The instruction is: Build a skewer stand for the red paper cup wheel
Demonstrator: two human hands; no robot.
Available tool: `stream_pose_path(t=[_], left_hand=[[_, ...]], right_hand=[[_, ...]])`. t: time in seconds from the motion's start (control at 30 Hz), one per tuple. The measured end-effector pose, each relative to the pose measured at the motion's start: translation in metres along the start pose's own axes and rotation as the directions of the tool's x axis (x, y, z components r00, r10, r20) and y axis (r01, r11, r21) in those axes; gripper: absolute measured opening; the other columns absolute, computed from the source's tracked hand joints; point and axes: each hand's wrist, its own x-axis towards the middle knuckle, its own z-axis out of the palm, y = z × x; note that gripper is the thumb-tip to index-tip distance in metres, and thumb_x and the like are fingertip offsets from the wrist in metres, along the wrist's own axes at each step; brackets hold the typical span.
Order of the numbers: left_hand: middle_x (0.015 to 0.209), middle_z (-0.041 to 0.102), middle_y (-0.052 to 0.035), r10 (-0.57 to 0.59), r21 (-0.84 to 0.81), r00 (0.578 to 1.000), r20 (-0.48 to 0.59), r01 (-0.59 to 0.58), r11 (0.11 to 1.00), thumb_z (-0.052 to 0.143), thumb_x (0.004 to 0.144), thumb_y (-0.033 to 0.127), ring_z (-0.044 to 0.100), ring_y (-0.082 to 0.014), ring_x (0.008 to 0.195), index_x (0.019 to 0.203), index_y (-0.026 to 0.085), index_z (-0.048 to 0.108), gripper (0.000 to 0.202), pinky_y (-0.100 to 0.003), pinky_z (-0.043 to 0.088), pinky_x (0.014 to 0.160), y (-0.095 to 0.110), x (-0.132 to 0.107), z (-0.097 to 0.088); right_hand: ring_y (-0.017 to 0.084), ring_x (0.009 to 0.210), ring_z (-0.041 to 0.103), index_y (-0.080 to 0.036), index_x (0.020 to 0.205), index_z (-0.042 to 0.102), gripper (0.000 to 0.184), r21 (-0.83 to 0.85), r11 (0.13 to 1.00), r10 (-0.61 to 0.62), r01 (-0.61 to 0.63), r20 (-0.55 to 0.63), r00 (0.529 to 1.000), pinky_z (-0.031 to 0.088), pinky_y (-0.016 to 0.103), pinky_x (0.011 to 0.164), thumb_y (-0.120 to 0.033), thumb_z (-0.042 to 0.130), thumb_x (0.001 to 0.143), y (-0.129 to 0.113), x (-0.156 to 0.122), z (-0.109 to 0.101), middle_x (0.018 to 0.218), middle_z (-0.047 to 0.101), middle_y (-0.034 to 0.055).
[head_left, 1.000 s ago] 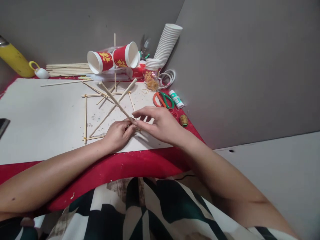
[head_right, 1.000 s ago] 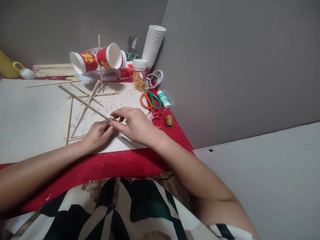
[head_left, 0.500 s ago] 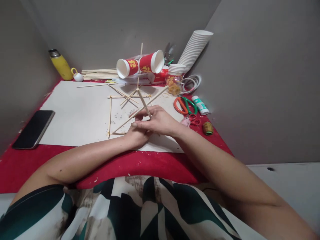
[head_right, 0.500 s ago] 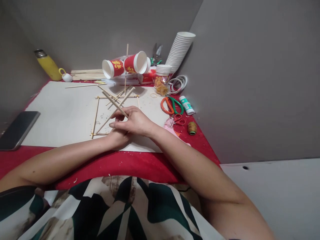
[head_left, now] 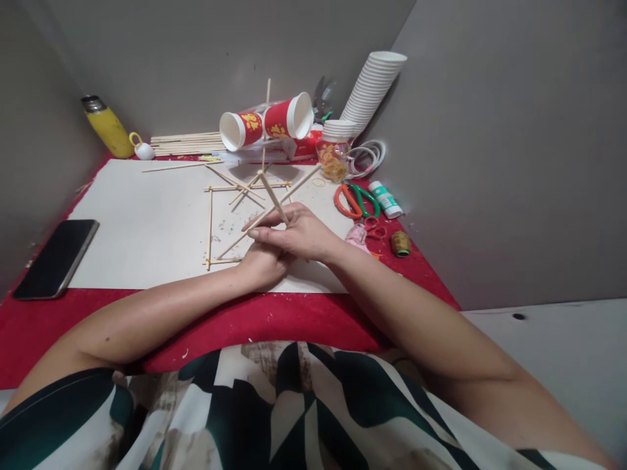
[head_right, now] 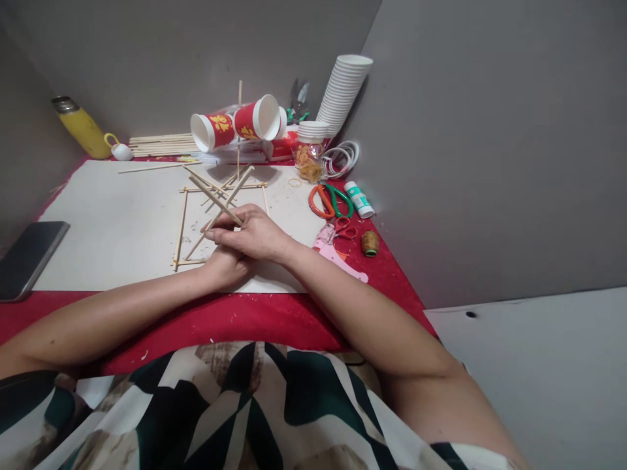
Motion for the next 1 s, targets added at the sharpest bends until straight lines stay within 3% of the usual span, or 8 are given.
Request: stream_pose_path(t=[0.13,0.27,0.33,0.5,0.57,0.67,0.87,1.0], left_hand=[[0.115,0.067,-0.0182,0.045,0.064,0.999,0.011,-0.046,0.997,0.051,0.085,0.018,0.062,-0.0315,0.111,0.113,0.009,0.063,0.032,-0.048,0.052,0.097,0.01,-0.006,-0.014],[0.094,0.073,-0.0132,0.008,-0.022,0.989,0.145,-0.005,1.0,0.051,0.086,0.019,0.069,-0.0259,0.088,0.097,0.01,0.068,0.022,-0.042,0.057,0.082,0.029,-0.029,-0.036],[0.1,0.074,-0.0129,-0.022,-0.042,0.988,0.153,0.028,0.999,0.053,0.089,0.023,0.07,-0.025,0.092,0.105,0.011,0.067,0.025,-0.041,0.056,0.084,0.036,-0.045,-0.048],[0.089,0.075,-0.0057,-0.179,-0.159,0.981,-0.08,0.165,0.973,0.053,0.092,0.027,0.069,-0.0164,0.079,0.102,0.017,0.067,0.02,-0.031,0.056,0.076,0.021,-0.08,-0.091],[0.091,0.074,-0.0068,-0.301,-0.107,0.917,-0.263,0.283,0.953,0.056,0.09,0.031,0.068,-0.0172,0.08,0.103,0.016,0.067,0.022,-0.031,0.055,0.075,0.002,-0.085,-0.11],[0.088,0.074,-0.0071,-0.462,-0.08,0.85,-0.252,0.458,0.886,0.056,0.087,0.03,0.066,-0.0177,0.076,0.098,0.014,0.068,0.023,-0.032,0.053,0.073,-0.021,-0.085,-0.13],[0.093,0.069,-0.007,-0.287,0.055,0.957,-0.041,0.289,0.956,0.064,0.083,0.032,0.06,-0.0145,0.072,0.105,0.016,0.071,0.029,-0.029,0.049,0.069,-0.02,-0.076,-0.126],[0.085,0.065,-0.0054,-0.175,0.105,0.984,0.044,0.169,0.98,0.067,0.082,0.03,0.058,-0.0134,0.072,0.09,0.017,0.074,0.017,-0.027,0.046,0.066,-0.023,-0.068,-0.121]], right_hand=[[0.018,0.081,0.07,-0.017,0.084,0.078,0.016,0.042,0.999,0.001,-0.002,0.01,1.0,0.054,0.032,0.079,-0.028,0.067,0.079,0.001,0.0,0.003,0.083,0.077,0.0019],[0.017,0.078,0.069,-0.016,0.083,0.078,0.016,0.064,0.998,0.005,-0.005,0.005,1.0,0.054,0.03,0.074,-0.029,0.068,0.078,0.001,-0.001,0.005,0.081,0.076,0.0027],[0.017,0.075,0.068,-0.016,0.082,0.078,0.017,0.062,0.998,0.001,-0.002,0.004,1.0,0.054,0.03,0.071,-0.03,0.068,0.078,0.0,-0.001,0.006,0.077,0.076,0.0027],[0.015,0.07,0.066,-0.017,0.084,0.078,0.019,0.072,0.997,-0.004,0.002,0.024,1.0,0.053,0.029,0.067,-0.032,0.068,0.079,0.003,-0.002,0.006,0.076,0.075,0.0025],[0.014,0.069,0.066,-0.018,0.084,0.078,0.019,0.067,0.998,0.0,-0.001,0.021,1.0,0.052,0.028,0.065,-0.033,0.068,0.079,0.004,-0.002,0.006,0.075,0.075,0.0018],[0.014,0.069,0.066,-0.018,0.083,0.078,0.019,0.05,0.999,0.0,0.0,0.005,1.0,0.053,0.028,0.066,-0.033,0.069,0.079,0.004,-0.002,0.007,0.075,0.075,0.0019],[0.015,0.069,0.066,-0.019,0.079,0.078,0.018,0.007,1.0,0.008,-0.008,0.0,1.0,0.052,0.027,0.065,-0.034,0.07,0.079,0.001,-0.003,0.007,0.073,0.075,0.0021],[0.015,0.067,0.065,-0.019,0.079,0.078,0.019,-0.03,0.999,0.027,-0.026,0.013,1.0,0.051,0.028,0.064,-0.035,0.069,0.08,0.001,-0.003,0.006,0.07,0.073,0.0015]])
